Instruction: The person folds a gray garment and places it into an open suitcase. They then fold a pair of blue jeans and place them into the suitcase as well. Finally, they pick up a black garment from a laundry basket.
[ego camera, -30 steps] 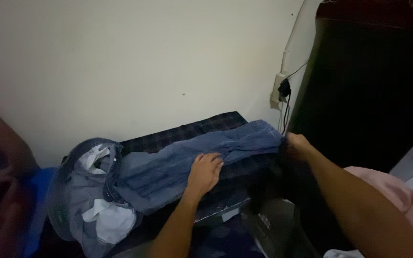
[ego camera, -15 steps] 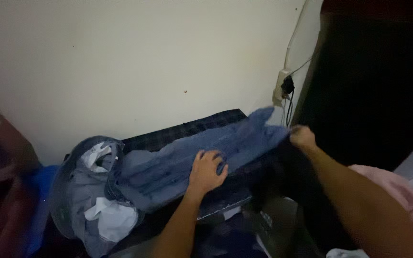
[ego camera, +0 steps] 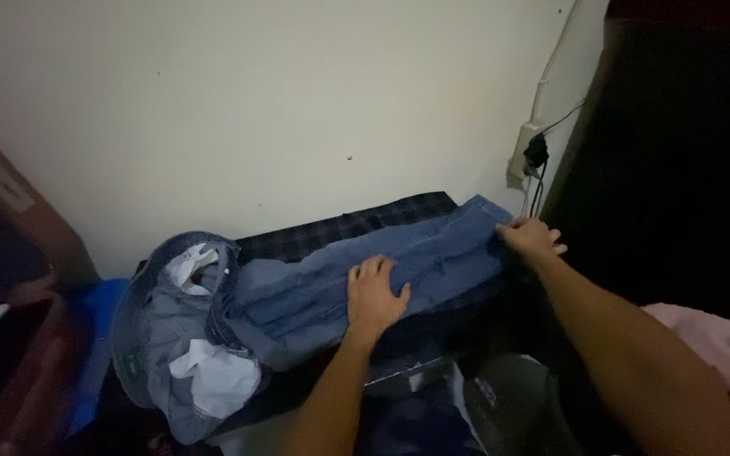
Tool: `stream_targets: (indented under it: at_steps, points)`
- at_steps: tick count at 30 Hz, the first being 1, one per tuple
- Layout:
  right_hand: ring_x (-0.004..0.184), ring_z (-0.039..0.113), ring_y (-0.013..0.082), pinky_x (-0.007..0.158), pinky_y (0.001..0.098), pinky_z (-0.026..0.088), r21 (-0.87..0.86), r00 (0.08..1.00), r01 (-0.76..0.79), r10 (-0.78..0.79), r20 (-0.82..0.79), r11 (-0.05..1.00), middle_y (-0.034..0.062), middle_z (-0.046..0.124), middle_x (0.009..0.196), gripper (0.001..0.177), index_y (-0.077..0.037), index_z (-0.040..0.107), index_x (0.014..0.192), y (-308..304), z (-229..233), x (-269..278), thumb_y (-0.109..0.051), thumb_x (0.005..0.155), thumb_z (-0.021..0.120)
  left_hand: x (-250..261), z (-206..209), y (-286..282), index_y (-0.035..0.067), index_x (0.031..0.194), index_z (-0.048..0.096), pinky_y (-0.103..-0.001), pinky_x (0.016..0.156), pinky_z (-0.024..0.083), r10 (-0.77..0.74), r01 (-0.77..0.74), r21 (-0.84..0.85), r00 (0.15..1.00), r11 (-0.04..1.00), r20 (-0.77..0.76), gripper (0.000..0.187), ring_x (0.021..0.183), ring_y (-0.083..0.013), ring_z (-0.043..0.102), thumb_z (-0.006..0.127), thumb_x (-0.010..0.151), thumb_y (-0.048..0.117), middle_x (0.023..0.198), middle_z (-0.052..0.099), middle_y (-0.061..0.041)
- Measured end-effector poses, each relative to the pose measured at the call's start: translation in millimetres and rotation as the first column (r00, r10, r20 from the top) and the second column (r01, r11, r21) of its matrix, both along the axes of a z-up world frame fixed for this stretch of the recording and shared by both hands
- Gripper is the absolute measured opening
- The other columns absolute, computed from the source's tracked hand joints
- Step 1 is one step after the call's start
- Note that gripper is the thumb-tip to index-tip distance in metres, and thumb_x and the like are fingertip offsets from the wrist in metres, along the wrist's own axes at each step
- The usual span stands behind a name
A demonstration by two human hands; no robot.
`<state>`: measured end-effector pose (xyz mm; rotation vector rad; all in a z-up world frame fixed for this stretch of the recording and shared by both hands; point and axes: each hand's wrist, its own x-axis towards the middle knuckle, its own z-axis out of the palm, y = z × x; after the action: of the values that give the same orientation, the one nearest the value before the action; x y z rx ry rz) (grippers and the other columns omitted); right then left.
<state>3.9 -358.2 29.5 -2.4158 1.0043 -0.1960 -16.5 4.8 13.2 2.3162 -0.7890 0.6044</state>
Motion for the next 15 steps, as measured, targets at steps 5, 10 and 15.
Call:
stream_targets:
  at_steps: [5,10,15]
  points:
    - [0.149,0.026,0.0479,0.118,0.07,0.012,0.024,0.999,0.035,-0.036,0.012,0.999,0.0204,0.053,0.152,0.067,-0.014,0.067,0.138,-4,-12,13,-0.054,0.084,0.067,4,-3,3,0.009,0.105,0.079,-0.048,0.105,0.039,0.005,-0.009,-0.081,0.999,0.997,-0.051,0.023,0.118,-0.0317,0.06,0.065,0.09,0.02,0.119,0.071,-0.011]
    - [0.146,0.007,0.0472,0.111,0.0667,0.002,0.173,0.996,0.088,-0.081,-0.047,0.981,0.0274,0.03,0.153,0.095,-0.003,0.043,0.143,-15,-23,31,-0.074,0.085,0.068,9,5,6,0.008,0.106,0.078,-0.047,0.097,0.043,-0.034,0.046,-0.222,0.998,0.974,0.057,0.023,0.109,-0.0302,0.065,0.066,0.095,0.025,0.112,0.074,-0.01]
    - [0.137,0.054,0.0399,0.121,0.0547,0.03,0.103,0.993,-0.032,0.02,0.117,0.994,0.0221,0.063,0.144,0.063,-0.006,0.067,0.137,-11,-10,41,-0.05,0.091,0.07,7,22,26,0.01,0.107,0.079,-0.047,0.095,0.046,-0.132,0.158,-0.174,0.98,0.972,0.15,0.023,0.11,-0.0284,0.066,0.066,0.096,0.026,0.111,0.075,-0.007]
